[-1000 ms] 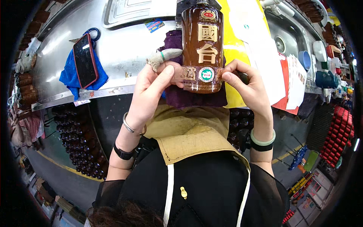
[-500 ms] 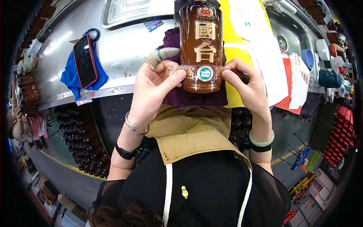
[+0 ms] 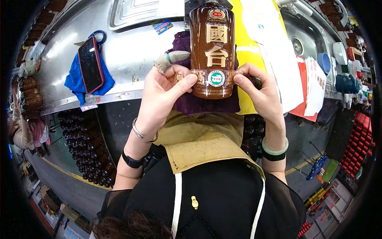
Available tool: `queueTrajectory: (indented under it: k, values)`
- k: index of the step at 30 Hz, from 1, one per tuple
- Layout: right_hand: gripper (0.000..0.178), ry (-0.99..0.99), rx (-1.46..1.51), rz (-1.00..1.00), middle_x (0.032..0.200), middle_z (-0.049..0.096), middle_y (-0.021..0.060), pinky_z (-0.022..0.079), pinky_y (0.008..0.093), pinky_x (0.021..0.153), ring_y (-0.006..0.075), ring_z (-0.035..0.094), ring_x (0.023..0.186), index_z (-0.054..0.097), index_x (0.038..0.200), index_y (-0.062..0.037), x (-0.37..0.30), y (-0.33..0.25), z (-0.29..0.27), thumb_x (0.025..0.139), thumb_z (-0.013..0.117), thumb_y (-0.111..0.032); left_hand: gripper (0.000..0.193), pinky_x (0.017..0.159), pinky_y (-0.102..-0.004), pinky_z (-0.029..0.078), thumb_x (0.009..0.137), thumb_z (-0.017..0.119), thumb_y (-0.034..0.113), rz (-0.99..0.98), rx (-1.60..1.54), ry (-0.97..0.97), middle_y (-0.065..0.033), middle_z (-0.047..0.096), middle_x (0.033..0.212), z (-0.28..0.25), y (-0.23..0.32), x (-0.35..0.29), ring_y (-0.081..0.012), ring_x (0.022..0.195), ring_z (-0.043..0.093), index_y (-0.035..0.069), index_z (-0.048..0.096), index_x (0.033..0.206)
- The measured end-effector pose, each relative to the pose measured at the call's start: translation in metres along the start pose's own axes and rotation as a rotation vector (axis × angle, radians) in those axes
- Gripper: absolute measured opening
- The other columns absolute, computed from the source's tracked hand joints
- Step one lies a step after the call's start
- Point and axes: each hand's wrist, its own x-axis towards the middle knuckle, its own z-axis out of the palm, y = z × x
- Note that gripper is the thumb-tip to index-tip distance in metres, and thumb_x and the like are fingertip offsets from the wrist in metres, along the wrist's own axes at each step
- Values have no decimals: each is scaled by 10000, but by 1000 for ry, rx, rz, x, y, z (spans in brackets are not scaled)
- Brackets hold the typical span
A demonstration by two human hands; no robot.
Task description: Applying adhesive labels to bottles and using a tool to smooth them out.
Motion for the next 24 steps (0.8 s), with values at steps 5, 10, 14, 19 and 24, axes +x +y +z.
queueTrajectory:
  k: [5, 10, 14, 19, 24]
  values:
    - [163, 6, 15, -11, 823, 583, -65, 394, 220, 690, 37, 474, 763, 710, 1005, -16, 0, 3, 1, 1009, 732, -177, 407, 774, -270, 529, 963, 756, 34, 3, -2, -10, -36, 665, 1044, -2, 0, 0, -108, 928, 633, 8, 573, 1326]
    - [168, -6, 28, -10, 826, 597, -60, 401, 220, 694, 37, 485, 767, 714, 1015, -9, 1, 1, 0, 1008, 735, -175, 324, 785, -276, 530, 967, 750, 31, 6, -32, -6, -49, 670, 1048, 0, 1, 0, -110, 908, 630, 12, 582, 1244]
    - [168, 1, 47, -12, 825, 607, -59, 405, 219, 688, 33, 489, 763, 723, 1015, -8, 1, 2, 0, 1001, 744, -174, 351, 784, -275, 521, 970, 745, 30, -13, 37, -16, -55, 673, 1045, -2, 0, 1, -111, 906, 623, 0, 580, 1278]
    - [163, 49, 10, 22, 799, 605, -70, 387, 213, 645, 20, 469, 717, 735, 1001, -12, 0, 1, 4, 988, 757, -173, 413, 787, -274, 514, 989, 719, 42, -8, 46, -26, -44, 675, 1042, -4, 1, 1, -115, 911, 623, 16, 567, 1371]
    - [173, 13, 49, -8, 797, 604, -69, 380, 219, 638, 23, 466, 714, 733, 996, -9, 1, 5, 1, 988, 759, -179, 321, 777, -267, 550, 958, 761, 16, -19, -5, -12, -71, 686, 1005, -1, 5, 2, -113, 890, 648, -18, 599, 1233]
